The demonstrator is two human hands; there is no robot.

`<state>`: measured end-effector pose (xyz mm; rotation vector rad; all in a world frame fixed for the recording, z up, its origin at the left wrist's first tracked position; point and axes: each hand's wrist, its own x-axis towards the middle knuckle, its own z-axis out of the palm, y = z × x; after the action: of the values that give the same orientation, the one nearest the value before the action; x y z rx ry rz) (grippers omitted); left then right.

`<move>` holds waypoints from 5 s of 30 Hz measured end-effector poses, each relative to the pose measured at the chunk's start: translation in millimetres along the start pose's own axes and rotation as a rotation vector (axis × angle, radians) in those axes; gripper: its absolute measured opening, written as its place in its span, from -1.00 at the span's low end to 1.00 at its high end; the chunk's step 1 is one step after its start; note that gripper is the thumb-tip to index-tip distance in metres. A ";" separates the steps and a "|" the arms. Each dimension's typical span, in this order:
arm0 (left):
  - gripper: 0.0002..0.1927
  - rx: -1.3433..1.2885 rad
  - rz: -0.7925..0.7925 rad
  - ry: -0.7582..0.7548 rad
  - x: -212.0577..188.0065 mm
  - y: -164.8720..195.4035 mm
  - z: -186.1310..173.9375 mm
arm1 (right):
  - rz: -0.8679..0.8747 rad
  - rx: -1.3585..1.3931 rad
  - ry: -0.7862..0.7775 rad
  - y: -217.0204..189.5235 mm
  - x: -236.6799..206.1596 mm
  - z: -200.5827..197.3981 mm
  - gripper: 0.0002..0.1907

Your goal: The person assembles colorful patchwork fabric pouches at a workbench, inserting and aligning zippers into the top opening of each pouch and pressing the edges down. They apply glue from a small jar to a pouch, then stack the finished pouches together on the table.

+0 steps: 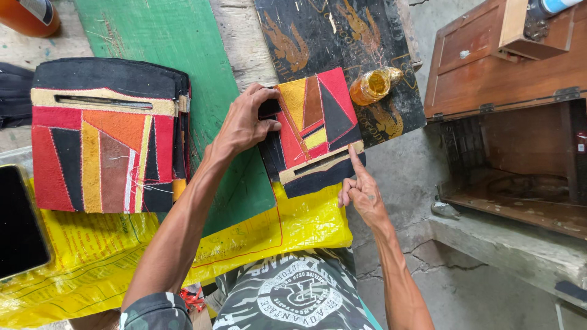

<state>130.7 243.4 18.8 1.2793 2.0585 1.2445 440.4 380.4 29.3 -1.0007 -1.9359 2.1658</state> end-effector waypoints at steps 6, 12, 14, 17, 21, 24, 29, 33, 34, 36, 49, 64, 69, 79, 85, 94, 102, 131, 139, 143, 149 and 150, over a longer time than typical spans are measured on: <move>-0.34 0.009 -0.018 -0.003 -0.7 1.7 -0.2 | -0.021 -0.030 -0.021 -0.3 1.3 1.6 0.03; -0.34 0.006 -0.014 -0.002 -1.9 1.1 -0.3 | -0.031 -0.045 -0.022 1.8 -1.1 5.1 0.02; -0.34 0.006 -0.013 0.001 -2.5 0.8 -0.4 | -0.029 -0.124 -0.027 0.6 -3.3 9.2 0.01; -0.34 0.003 -0.011 0.004 -3.1 0.5 -0.8 | -0.065 -0.211 -0.062 -4.2 -8.6 18.3 -0.03; -0.35 0.005 -0.036 -0.002 -4.6 -0.1 -1.2 | -0.150 -0.553 -0.026 -13.0 -14.2 35.5 -0.06; -0.35 0.003 -0.017 0.006 -6.0 -1.8 -1.3 | -0.237 -0.651 -0.001 -18.6 -16.3 50.2 -0.10; -0.35 -0.010 0.014 0.019 -8.1 -6.6 -1.8 | -0.307 -0.803 0.005 -23.5 -18.6 72.3 -0.10; -0.36 -0.016 0.015 0.025 -9.0 -8.8 -2.4 | -0.271 -1.025 -0.022 -25.3 -18.8 87.1 -0.07; -0.36 -0.016 0.011 0.024 -9.5 -9.0 -2.6 | -0.276 -1.047 -0.032 -25.8 -19.1 89.9 -0.05; -0.35 -0.014 0.006 0.030 -9.8 -9.0 -3.2 | -0.288 -1.090 -0.050 -27.5 -19.5 93.7 0.00; -0.52 0.016 -0.033 -0.016 0.5 -8.9 -6.7 | -0.380 -1.302 -0.144 -36.2 -13.8 90.2 0.02; -0.31 0.284 -0.088 -0.141 65.1 9.7 14.0 | -0.146 -0.804 0.199 -19.8 -4.7 43.8 -0.07; -0.30 0.266 -0.067 -0.116 63.6 9.2 14.8 | -0.257 -0.833 0.167 -15.3 -1.3 43.8 -0.04; -0.26 0.257 -0.018 -0.105 66.0 13.5 11.6 | -0.404 -1.205 -0.029 -14.4 -4.4 98.0 0.05; -0.28 0.391 -0.050 -0.210 87.6 27.9 25.9 | -0.524 -1.221 -0.150 -30.4 3.5 81.7 -0.10; -0.50 -0.156 0.091 -0.294 55.0 69.8 -46.0 | -0.631 -0.955 0.518 -130.9 47.9 -53.4 -0.48; -0.36 -0.613 -0.395 0.253 -67.6 114.0 -40.5 | -0.535 -1.418 0.200 -143.7 120.4 -94.9 -0.40; -0.35 -0.530 -0.463 0.063 -144.8 108.1 64.3 | -0.584 0.195 0.386 -78.8 17.0 -35.4 -0.50; -0.43 -0.453 -0.462 0.020 -139.6 103.9 59.0 | -0.006 0.333 -0.051 -13.6 24.4 -5.0 0.06; -0.43 -0.487 -0.531 -0.006 -141.3 101.6 61.3 | 0.079 0.267 -0.051 -23.8 31.9 -3.9 0.07; -0.44 -0.446 -0.446 0.023 -144.4 97.0 62.0 | 0.106 0.207 -0.057 -33.1 32.6 6.1 0.10; -0.44 -0.438 -0.437 0.027 -144.9 96.4 62.3 | 0.100 0.211 -0.059 -34.0 32.3 6.9 0.09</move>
<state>294.4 164.7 53.6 0.5815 1.8084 1.3941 399.3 396.2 46.8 -1.0270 -1.6678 2.4183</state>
